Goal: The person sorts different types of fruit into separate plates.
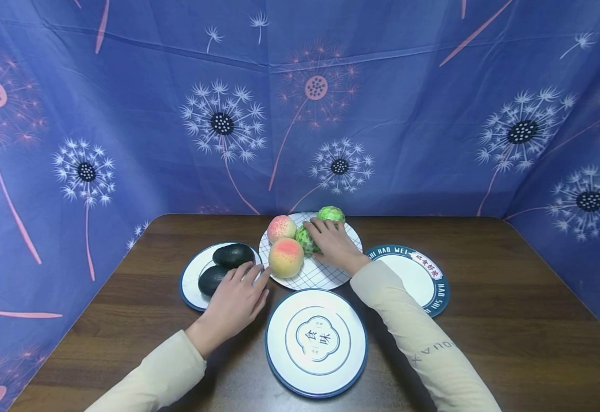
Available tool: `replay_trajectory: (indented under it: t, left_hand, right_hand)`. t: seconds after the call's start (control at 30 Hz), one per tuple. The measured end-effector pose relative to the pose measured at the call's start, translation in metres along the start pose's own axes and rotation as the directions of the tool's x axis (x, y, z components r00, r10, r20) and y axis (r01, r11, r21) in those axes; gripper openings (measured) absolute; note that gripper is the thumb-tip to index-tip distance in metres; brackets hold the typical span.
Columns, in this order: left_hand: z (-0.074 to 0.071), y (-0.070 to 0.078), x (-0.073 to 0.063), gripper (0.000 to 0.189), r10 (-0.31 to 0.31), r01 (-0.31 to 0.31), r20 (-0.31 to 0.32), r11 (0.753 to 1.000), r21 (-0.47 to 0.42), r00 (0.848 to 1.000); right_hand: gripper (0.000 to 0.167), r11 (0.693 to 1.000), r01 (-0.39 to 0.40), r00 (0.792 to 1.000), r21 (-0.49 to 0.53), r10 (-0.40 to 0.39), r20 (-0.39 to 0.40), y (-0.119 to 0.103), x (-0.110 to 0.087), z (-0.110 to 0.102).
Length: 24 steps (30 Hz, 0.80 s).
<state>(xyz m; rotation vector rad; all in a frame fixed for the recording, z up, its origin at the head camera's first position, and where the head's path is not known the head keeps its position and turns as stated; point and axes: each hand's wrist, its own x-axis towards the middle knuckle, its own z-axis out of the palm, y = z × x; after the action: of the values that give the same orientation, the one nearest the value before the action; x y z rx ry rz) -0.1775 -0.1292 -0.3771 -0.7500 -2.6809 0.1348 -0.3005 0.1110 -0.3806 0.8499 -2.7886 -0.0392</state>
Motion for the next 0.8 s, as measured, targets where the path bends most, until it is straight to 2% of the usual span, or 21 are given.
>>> replay_trajectory:
  t: [0.57,0.8]
  left_hand:
    - [0.012,0.024,0.0,0.046,0.135,-0.135,0.064,0.991,-0.006,0.989]
    - [0.016,0.03,-0.003,0.045,0.177,-0.176,0.083,0.984,-0.012,0.981]
  right_hand:
    - [0.081,0.998,-0.004,1.0,-0.058,0.005,0.012,0.003,0.004,0.006]
    - [0.079,0.999,0.007,1.0,-0.054,-0.008,-0.014,0.003,0.004,0.004]
